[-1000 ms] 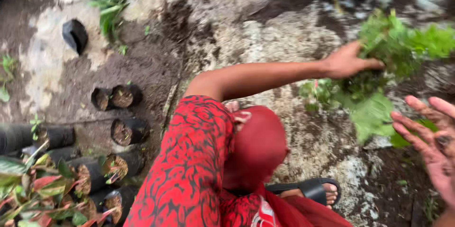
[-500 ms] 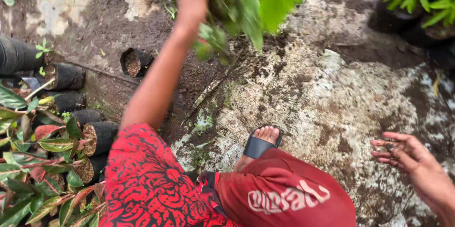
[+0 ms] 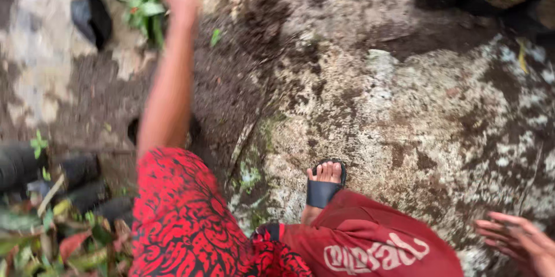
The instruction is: The person removes small plants from black plastic nursery bags, places them into new bags, and adds soil by hand. They repeat this process for several plants, arranging the repotted plants on the ground.
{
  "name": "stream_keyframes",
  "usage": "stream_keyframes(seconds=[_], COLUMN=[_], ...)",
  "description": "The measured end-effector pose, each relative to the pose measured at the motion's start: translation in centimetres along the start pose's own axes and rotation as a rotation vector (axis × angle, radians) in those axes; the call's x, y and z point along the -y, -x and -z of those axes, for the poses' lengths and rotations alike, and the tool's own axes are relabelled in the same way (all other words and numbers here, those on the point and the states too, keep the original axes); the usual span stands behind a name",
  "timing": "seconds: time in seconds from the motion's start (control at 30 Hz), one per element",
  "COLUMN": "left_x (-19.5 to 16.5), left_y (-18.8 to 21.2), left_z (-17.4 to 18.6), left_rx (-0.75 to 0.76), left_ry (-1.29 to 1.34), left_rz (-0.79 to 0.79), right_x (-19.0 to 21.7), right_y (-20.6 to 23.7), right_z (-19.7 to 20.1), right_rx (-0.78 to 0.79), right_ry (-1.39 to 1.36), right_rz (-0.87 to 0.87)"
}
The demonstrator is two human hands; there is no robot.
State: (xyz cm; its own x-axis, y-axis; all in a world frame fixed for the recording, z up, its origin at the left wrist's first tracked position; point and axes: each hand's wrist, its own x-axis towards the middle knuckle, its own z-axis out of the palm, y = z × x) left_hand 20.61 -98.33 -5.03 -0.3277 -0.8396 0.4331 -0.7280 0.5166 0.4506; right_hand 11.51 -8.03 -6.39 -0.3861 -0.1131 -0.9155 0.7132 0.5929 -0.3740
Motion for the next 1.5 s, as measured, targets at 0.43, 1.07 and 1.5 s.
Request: stream_keyframes(seconds=[0.43,1.07,1.5], left_x=[-42.1,-59.2,-59.4], left_y=[45.4,79.6,105.4], left_z=[5.0,23.1,35.9], left_rx=[1.616,1.925,2.016], left_ry=[1.198,0.21,0.217], left_rz=[-0.672,-2.029,-2.568], right_x=[-0.4,-42.0,-62.6], right_y=[7.9,16.9,25.0], right_z=[1.6,-4.0,-29.8], right_rx=[-0.143,-0.357,-1.697], right_ry=[-0.242,-1.069,-2.025], right_rz=[0.331,0.731,-0.32])
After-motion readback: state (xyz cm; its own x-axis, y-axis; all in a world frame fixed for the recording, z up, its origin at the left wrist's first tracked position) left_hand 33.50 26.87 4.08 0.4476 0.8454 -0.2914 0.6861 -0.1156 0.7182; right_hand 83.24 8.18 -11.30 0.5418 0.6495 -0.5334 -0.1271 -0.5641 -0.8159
